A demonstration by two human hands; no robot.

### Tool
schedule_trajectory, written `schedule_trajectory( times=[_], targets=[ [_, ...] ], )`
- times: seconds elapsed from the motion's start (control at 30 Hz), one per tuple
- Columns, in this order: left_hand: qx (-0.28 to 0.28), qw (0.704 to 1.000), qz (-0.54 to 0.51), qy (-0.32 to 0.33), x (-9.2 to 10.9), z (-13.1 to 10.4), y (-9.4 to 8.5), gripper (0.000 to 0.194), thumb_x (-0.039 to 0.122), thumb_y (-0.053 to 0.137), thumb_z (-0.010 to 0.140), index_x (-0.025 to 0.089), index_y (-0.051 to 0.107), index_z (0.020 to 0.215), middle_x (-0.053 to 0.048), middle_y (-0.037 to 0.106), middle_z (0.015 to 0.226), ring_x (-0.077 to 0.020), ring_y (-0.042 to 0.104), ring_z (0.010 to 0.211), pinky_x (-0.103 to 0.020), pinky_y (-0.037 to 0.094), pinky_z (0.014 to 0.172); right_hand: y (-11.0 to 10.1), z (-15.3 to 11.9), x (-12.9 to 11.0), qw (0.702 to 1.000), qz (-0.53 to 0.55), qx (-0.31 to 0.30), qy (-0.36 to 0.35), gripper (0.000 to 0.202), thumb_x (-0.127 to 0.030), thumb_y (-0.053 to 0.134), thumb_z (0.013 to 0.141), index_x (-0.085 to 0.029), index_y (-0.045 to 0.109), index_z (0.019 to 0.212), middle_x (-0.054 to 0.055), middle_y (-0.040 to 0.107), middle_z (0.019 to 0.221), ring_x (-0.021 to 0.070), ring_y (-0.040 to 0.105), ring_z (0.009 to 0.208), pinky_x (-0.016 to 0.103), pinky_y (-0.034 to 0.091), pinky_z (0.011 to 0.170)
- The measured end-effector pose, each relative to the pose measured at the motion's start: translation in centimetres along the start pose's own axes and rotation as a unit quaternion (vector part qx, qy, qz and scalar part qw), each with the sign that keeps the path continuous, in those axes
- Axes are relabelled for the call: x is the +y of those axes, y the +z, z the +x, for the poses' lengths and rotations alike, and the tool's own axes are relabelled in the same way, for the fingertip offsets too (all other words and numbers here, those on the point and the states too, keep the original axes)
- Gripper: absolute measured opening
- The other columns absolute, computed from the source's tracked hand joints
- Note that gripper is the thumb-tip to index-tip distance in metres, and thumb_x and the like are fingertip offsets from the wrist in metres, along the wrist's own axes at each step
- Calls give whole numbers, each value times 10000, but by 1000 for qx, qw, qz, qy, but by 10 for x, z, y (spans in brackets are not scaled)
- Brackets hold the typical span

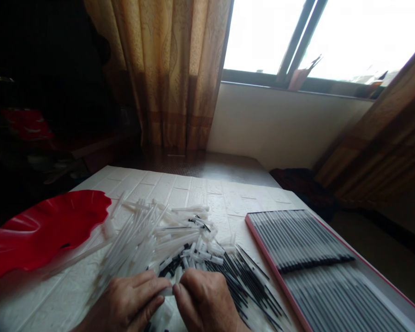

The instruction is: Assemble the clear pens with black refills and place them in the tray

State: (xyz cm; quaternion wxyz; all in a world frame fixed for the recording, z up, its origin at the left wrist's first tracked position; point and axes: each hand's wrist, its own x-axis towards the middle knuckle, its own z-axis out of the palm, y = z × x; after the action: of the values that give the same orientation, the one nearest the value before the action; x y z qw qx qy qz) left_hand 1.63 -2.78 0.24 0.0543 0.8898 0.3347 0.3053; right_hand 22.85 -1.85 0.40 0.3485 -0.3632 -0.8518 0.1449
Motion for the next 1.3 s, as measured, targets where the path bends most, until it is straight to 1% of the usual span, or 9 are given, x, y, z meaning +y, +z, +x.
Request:
schedule_trajectory(
  times=[0.1,0.37,0.6,0.77,0.93,1.03,1.13,1.23,1.3],
  targets=[
    [8,1000,8,12,-2,-4,6,350,304,283,1085,211,619,1060,-26,695,725,-171,713,584,-218,515,513,2,0,1,1000,-9,-9,-5,378,-193,402,969,-242,346,598,-76,405,468,81,393,391,228,275,429],
    [14,999,-37,-11,-10,-10,12,265,268,349,1062,230,604,1126,-29,697,803,-177,716,662,-220,532,578,-6,-1,0,998,50,-22,20,112,-216,476,951,-203,579,909,-29,630,652,100,558,523,178,399,525],
    [12,999,-30,-12,-11,-9,12,274,281,352,1064,232,619,1102,-26,692,786,-176,710,640,-225,528,559,-2,-1,1,999,22,-22,13,238,-248,441,981,-209,534,766,-18,600,591,107,561,494,198,374,500],
    [24,1000,-14,7,-5,-3,2,268,280,377,1065,218,635,1107,-31,702,789,-165,691,633,-211,508,529,-1,0,-4,985,106,-81,112,366,-340,369,997,-232,400,649,-34,495,532,102,486,466,206,339,473],
    [94,995,43,4,-5,-1,-6,217,242,504,1010,256,657,1163,-45,729,952,-196,707,834,-274,554,752,1,0,-4,959,192,-86,191,449,-467,361,1006,-227,415,631,-42,454,515,105,447,470,211,334,475],
    [158,985,58,-40,-9,-5,-7,296,247,596,955,265,635,1248,-73,712,1090,-233,683,1009,-334,531,912,-1,-2,2,952,205,29,226,490,-528,384,1010,-224,445,630,-44,453,527,112,442,483,217,353,488],
    [192,976,-16,-96,-10,-5,-9,216,231,614,945,280,661,1150,-36,734,1009,-195,704,932,-275,546,875,-7,-3,7,923,225,131,283,484,-551,412,1009,-224,481,659,-41,468,564,121,453,497,220,379,488],
    [147,955,-177,-186,-8,-1,-10,155,328,587,977,279,704,1066,-13,774,904,-171,740,817,-211,575,728,-6,-3,5,929,217,139,265,448,-516,418,1020,-217,518,701,-32,508,599,123,485,518,216,394,499],
    [99,910,-291,-277,-8,2,-9,327,514,578,961,245,733,1063,-32,785,841,-179,739,736,-221,580,646,0,-3,3,961,169,105,191,424,-459,407,1033,-213,538,713,-26,534,602,120,505,523,215,387,509]
  ],
)
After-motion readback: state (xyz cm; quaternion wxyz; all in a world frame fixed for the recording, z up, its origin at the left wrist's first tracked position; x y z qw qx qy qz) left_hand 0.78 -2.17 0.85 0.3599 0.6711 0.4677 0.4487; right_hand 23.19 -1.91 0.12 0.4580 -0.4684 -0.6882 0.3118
